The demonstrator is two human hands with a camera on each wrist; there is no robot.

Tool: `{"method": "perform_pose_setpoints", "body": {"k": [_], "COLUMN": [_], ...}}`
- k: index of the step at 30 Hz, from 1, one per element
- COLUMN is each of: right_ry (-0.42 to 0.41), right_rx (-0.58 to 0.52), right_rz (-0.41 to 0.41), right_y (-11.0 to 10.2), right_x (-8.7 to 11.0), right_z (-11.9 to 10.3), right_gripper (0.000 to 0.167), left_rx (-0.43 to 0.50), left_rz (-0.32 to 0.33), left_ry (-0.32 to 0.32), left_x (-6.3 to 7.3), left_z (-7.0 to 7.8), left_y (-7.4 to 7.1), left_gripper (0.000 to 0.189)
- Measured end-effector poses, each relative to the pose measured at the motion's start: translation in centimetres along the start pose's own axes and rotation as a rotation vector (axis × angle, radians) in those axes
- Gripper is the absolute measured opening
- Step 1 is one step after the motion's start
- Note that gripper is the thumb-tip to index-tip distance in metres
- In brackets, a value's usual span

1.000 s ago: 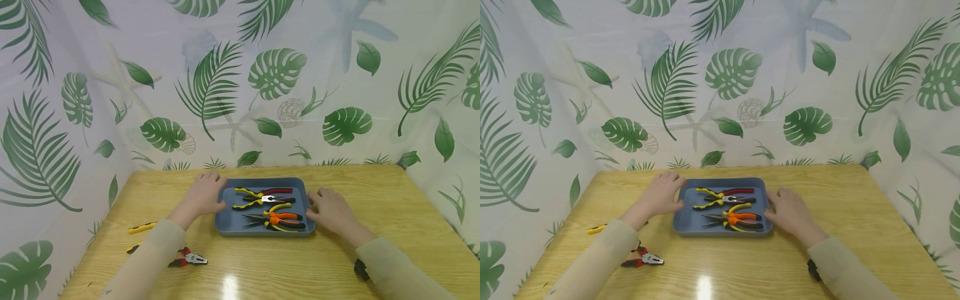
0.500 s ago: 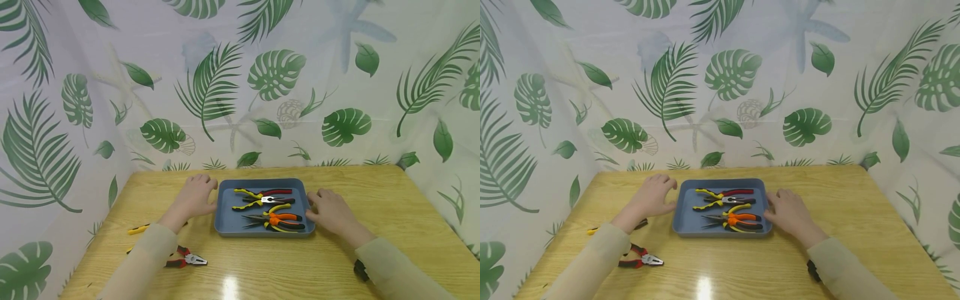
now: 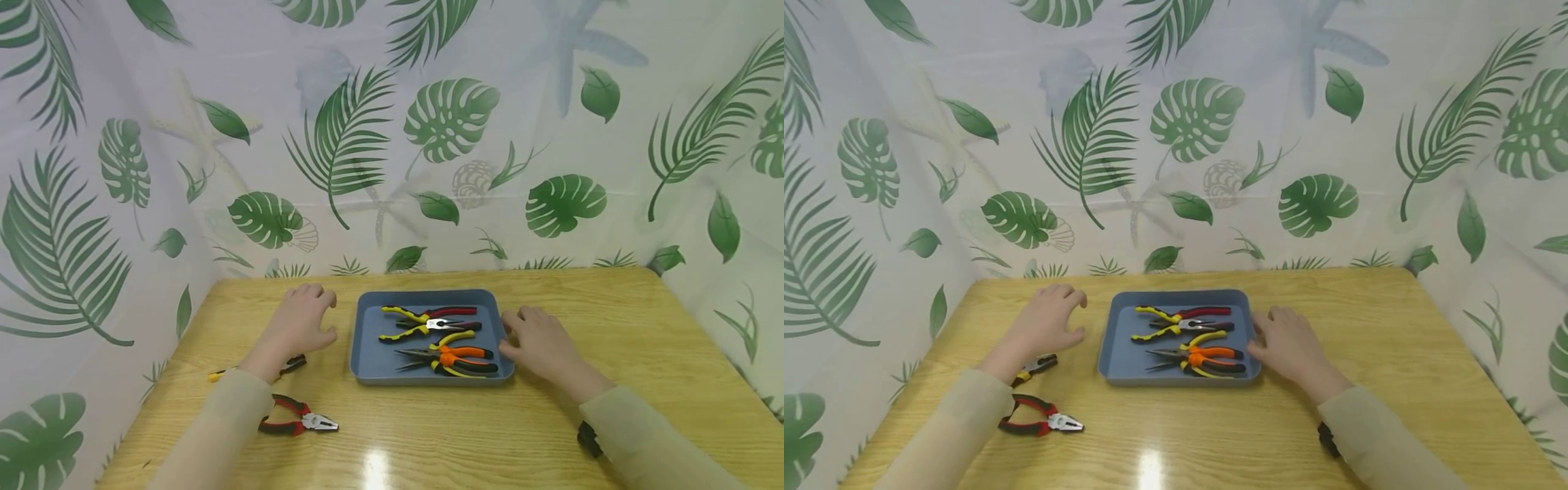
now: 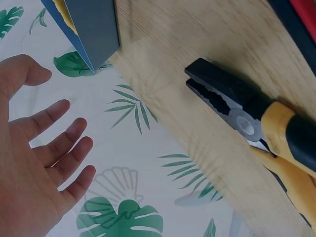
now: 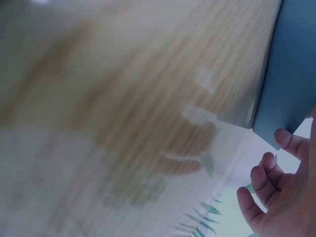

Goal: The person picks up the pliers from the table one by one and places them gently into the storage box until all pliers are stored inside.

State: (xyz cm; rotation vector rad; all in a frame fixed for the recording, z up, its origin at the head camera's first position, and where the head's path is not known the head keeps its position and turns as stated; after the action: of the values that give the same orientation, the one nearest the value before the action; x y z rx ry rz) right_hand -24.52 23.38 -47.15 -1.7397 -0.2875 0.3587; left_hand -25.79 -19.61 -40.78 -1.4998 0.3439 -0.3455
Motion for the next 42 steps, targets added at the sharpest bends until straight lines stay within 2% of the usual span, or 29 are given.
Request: {"method": "perform_pose_setpoints", "body": {"k": [15, 34, 42], "right_ry": [0.002, 0.004, 0.009], "right_rx": [0.014, 0.013, 0.004], "right_rz": [-0.005, -0.006, -0.01], "right_y": [0.0, 0.1, 0.2], "right_x": [0.1, 0.0, 0.0], "right_z": [0.1, 0.1, 0.1], "right_gripper": [0.022, 0.021, 0.021], "left_rx": [-0.002, 0.027, 0.047], "left_rz": [0.008, 0.011, 0.004], "left_ry": [-0.046, -0.112, -0.118], "left_x": [1.7, 4.6, 5.4], "left_z": [-1.3, -3.7, -4.9], "left_y": [0.5, 0.4, 0.6], "left_gripper": [0.036, 0.034, 0.035]}}
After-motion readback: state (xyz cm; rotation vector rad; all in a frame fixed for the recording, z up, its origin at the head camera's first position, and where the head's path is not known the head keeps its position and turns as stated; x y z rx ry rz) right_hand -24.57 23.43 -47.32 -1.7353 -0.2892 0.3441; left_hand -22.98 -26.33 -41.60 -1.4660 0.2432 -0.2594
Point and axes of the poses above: each hand's wrist, its own x-axis away from the middle knuckle, its own y-axis out of the palm, z = x × y, the point moved 1 cm from there along -x, towards the middle knuckle, and after that the axes turned 4 degrees about -z, right-handed, at the moved point
